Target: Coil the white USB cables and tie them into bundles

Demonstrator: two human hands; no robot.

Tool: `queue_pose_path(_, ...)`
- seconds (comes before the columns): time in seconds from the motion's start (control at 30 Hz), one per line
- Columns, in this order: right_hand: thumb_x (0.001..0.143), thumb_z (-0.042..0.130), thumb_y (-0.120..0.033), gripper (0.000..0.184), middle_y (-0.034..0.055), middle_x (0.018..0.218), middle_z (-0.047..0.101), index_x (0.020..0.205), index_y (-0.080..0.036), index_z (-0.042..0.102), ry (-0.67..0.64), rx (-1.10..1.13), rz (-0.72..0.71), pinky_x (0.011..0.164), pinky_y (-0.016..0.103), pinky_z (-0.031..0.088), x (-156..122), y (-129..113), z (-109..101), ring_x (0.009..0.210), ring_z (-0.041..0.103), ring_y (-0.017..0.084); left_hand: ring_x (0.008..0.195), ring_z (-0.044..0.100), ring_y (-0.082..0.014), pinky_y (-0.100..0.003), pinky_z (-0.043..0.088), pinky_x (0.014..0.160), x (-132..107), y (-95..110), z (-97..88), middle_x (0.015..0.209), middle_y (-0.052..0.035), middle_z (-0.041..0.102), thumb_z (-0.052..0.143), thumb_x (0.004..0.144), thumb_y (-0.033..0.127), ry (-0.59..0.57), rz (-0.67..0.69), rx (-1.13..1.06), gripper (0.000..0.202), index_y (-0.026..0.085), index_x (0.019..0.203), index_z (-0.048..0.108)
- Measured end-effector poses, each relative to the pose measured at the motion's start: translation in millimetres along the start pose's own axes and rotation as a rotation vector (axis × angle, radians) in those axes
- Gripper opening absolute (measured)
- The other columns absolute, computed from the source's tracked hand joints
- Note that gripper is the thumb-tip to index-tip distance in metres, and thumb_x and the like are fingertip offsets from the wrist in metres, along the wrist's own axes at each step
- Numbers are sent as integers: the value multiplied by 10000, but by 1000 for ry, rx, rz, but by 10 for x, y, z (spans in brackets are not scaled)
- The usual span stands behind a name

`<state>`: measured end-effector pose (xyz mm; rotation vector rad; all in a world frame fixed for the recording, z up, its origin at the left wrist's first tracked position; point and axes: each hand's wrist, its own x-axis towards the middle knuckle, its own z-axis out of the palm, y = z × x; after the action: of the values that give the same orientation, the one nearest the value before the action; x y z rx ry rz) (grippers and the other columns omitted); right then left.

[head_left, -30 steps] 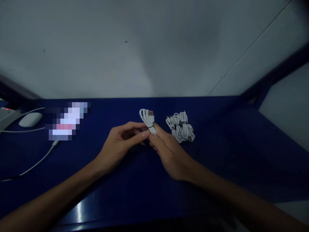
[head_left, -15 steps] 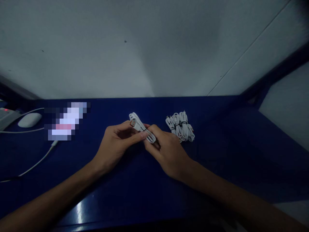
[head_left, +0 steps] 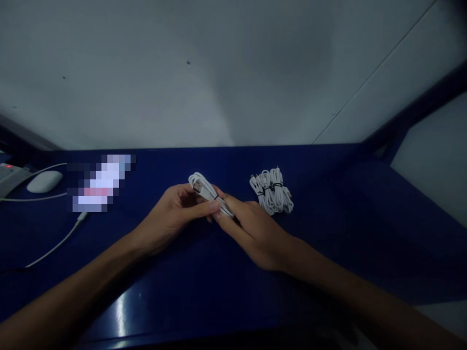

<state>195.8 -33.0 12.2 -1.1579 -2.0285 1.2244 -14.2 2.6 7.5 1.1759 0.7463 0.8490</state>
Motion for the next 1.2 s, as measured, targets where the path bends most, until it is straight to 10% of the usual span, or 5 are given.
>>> queue_pose_path(0.53,1174,402,-419,294,-35,701,538,1056,-201,560,3,-143,13,587,344,276,14,-14,-24,565,454,146,843,738,-174,-289,591,843,-16,55,-20,927,-62,828,890,911,195,73,59,115,195,201,1106,890)
queue_pose_path(0.83,1170,464,-525,413,-70,709,378,889,-227,516,-205,643,72,557,281,362,-4,-6,-33,596,337,123,738,620,-142,-291,543,799,-2,75,-31,858,-56,761,860,960,340,-16,-40,-50,262,201,1181,889)
queue_pose_path(1.2,1177,451,-496,453,-84,666,335,805,-242,400,-495,1006,43,518,258,324,67,32,-18,545,294,109,607,439,-94,-213,426,613,-8,-61,-21,693,-4,615,838,976,440,-24,-108,-139,268,219,1116,897)
